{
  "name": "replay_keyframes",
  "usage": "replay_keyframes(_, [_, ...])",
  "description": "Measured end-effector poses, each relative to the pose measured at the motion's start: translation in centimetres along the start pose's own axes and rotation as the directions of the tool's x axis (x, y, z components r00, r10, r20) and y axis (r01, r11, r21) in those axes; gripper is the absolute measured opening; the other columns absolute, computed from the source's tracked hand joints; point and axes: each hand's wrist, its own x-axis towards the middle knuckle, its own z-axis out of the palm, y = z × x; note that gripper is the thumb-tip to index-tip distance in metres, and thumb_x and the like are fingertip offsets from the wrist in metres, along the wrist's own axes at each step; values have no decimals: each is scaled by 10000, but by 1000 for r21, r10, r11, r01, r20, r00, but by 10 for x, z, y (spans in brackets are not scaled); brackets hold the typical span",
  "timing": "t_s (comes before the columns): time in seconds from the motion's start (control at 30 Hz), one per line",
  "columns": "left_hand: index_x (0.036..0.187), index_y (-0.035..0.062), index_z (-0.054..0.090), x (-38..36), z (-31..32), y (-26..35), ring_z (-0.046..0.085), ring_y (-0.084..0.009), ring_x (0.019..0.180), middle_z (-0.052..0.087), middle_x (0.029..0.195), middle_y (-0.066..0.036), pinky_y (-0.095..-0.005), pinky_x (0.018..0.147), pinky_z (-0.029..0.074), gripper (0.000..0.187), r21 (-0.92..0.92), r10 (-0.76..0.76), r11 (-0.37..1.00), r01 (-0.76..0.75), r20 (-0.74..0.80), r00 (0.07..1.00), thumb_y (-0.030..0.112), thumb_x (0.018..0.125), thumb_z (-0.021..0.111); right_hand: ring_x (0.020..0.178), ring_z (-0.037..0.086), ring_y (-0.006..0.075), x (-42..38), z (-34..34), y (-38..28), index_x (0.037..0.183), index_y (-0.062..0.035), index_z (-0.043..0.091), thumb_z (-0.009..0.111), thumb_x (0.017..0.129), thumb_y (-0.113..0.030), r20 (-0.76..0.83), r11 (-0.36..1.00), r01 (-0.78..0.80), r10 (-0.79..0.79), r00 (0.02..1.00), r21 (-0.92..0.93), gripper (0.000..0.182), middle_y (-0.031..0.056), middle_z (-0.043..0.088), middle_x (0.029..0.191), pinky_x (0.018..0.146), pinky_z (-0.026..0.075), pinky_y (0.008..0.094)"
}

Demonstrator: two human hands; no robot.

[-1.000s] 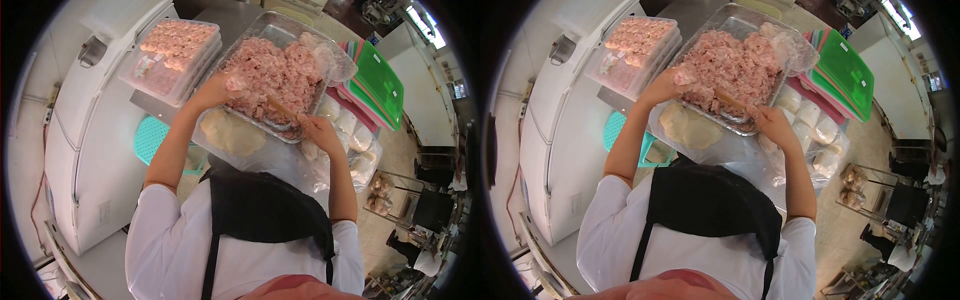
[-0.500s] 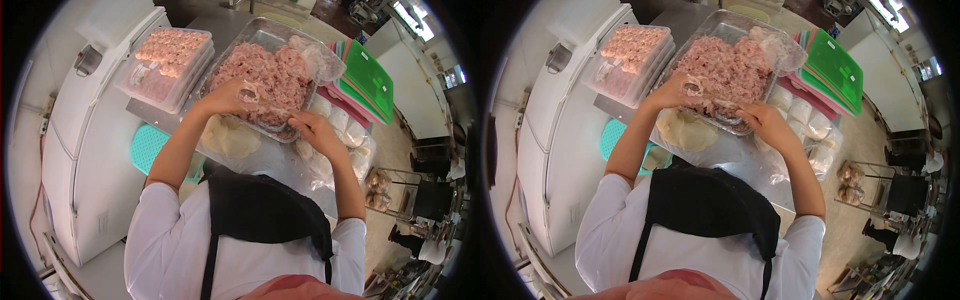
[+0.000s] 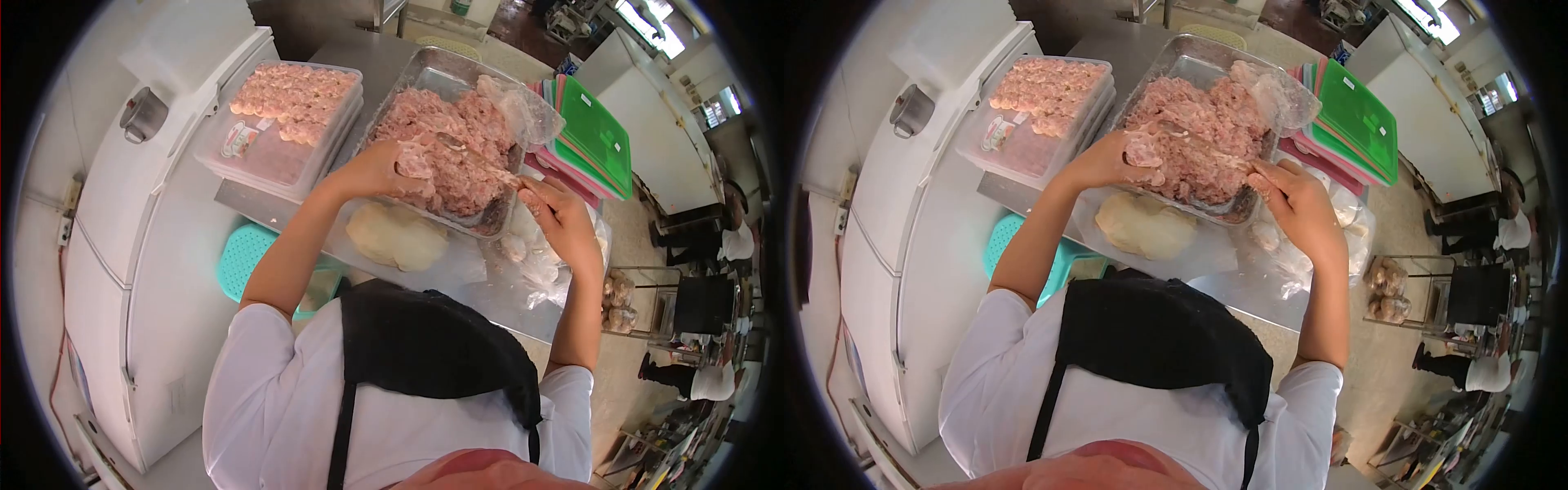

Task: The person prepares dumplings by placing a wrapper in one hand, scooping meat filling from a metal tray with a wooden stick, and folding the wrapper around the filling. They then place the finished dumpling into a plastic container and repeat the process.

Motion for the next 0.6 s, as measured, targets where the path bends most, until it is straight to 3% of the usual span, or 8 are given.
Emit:
replay_keyframes(0.07, [1144,-1,609,-12,-15,8,611,-273,948,655,1030,-171,-361,870,455,565,7,86,996,-86,-39,996,311,709,792,700,540,246,3,12,-12,1094,-8,648,592,925,-201,31,994,70,-73,997,83,262,141,556,789,646,438,332])
replay_keyframes(0.1, [1145,7,611,-17,-22,8,609,-278,937,655,1014,-172,-363,860,458,570,12,127,992,-127,-64,990,319,705,796,778,588,270,8,27,-22,1099,8,638,592,925,-197,48,997,72,-73,996,10,273,170,606,870,699,461,339])
replay_keyframes(0.2, [1134,51,629,-29,-49,-4,606,-283,864,652,941,-166,-363,800,473,563,-56,-4,998,7,43,999,353,693,806,833,612,291,26,66,-41,1103,12,633,592,921,-174,117,998,47,-53,992,46,264,180,634,944,745,471,343])
replay_keyframes(0.3, [1146,59,621,-49,-71,-41,605,-260,789,651,878,-138,-353,728,482,586,105,8,994,7,-141,990,357,681,819,792,595,300,34,75,-48,1100,3,636,599,914,-175,16,999,11,-12,1000,50,260,168,610,876,723,463,344])
replay_keyframes(0.33, [1144,36,611,-58,-88,-36,615,-272,790,654,867,-155,-352,731,484,585,119,-109,986,117,-68,992,346,687,806,786,591,313,35,78,-49,1094,-4,641,601,912,-184,-22,998,7,-6,1000,57,259,172,600,856,714,461,353])
replay_keyframes(0.4, [1141,-9,592,-73,-124,-28,635,-296,794,658,843,-188,-350,737,488,585,161,-337,933,323,71,939,323,698,781,738,555,242,30,87,-54,1093,0,640,614,901,-149,-52,989,-57,65,997,138,245,132,577,827,681,435,315])
replay_keyframes(0.5, [1164,-13,582,-94,-162,-88,631,-317,850,648,884,-189,-371,785,494,602,283,-256,915,287,-144,956,305,687,764,705,499,160,15,113,-45,1094,13,636,631,902,-165,-115,962,-129,160,980,241,262,75,530,790,639,400,282])
replay_keyframes(0.6, [1201,0,551,-112,-187,-172,595,-286,841,615,883,-166,-352,791,477,611,426,-46,884,192,-330,943,270,698,767,666,479,103,-8,136,-34,1080,1,655,633,915,-194,-162,932,-207,263,951,297,256,22,525,767,582,387,244])
